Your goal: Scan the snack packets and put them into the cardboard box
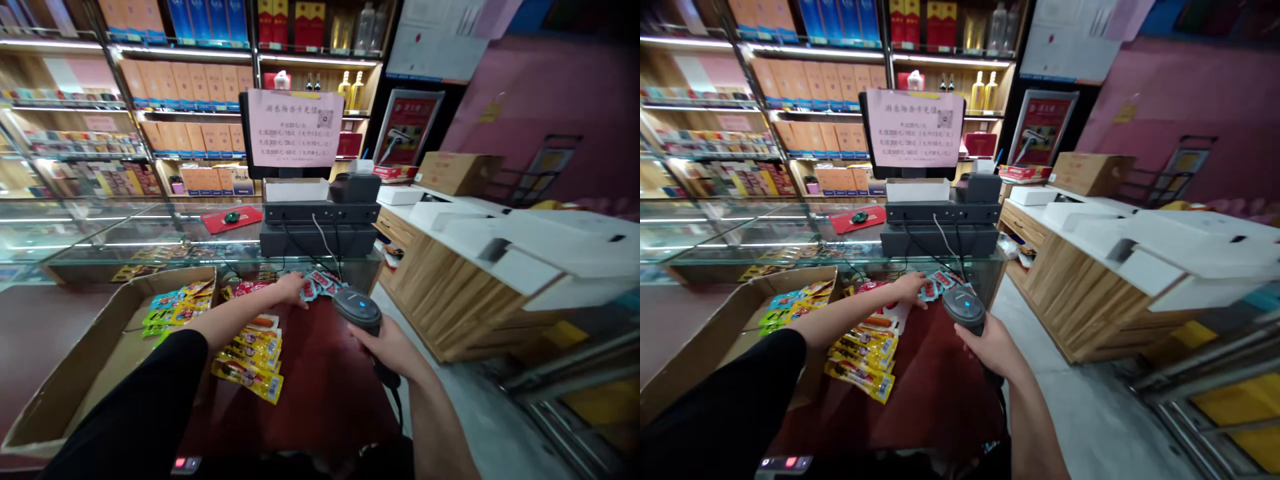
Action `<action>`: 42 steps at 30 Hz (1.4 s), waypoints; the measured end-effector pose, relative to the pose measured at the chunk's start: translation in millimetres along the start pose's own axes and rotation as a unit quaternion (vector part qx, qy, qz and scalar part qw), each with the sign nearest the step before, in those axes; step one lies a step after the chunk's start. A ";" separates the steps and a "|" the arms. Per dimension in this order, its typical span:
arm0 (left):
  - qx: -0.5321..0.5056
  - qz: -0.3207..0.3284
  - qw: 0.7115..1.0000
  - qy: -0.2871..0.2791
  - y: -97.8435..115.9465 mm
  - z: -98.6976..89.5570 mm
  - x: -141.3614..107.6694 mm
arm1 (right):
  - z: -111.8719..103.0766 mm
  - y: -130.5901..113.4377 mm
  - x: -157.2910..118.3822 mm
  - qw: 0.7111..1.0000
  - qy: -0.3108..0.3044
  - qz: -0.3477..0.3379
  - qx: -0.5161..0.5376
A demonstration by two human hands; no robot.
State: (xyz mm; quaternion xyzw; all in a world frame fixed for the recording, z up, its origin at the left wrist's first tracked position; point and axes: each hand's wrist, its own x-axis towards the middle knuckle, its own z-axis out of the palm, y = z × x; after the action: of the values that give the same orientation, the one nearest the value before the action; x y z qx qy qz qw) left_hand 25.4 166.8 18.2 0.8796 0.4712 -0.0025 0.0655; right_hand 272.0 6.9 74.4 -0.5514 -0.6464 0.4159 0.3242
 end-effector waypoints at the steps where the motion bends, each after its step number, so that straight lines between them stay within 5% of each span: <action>1: 0.008 -0.005 1.000 -0.004 4.6 3.7 1.7 | -0.3 3.5 -3.9 1.000 0.003 0.004 0.008; 8: 0.007 -0.048 0.999 0.006 23.1 13.2 -4.4 | 10.4 20.2 -17.5 0.999 0.012 0.017 0.042; 13: -0.186 -0.128 0.974 0.021 1.2 0.6 -24.9 | 28.0 22.8 -15.7 0.998 -0.009 0.006 0.056; 15: -0.340 -0.181 0.922 0.023 -11.7 -10.3 -40.9 | 37.7 19.4 -11.4 0.999 -0.019 -0.006 0.046; 20: -0.685 -0.230 0.691 0.022 -38.2 -34.6 -99.4 | 66.5 -2.3 0.5 0.998 -0.036 -0.050 0.002; 22: -0.732 -0.239 0.636 0.038 -46.4 -40.5 -124.9 | 78.7 -12.2 4.4 0.997 -0.050 -0.059 -0.017; 24: -0.749 -0.249 0.611 0.064 -53.8 -44.8 -148.6 | 90.9 -21.2 8.2 0.995 -0.071 -0.062 -0.024; 31: -0.750 -0.236 0.604 0.132 -71.8 -51.0 -199.5 | 123.4 -46.5 19.7 0.991 -0.113 -0.073 0.002; 42: -0.747 -0.220 0.615 0.127 -79.1 -46.0 -208.4 | 135.3 -65.6 25.2 0.991 -0.080 -0.106 0.011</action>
State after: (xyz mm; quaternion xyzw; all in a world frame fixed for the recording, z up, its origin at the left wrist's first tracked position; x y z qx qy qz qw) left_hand -158.6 42.8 68.6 0.3889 0.4931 0.4476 0.6366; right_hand 119.5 4.2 72.0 -0.4414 -0.7201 0.4293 0.3200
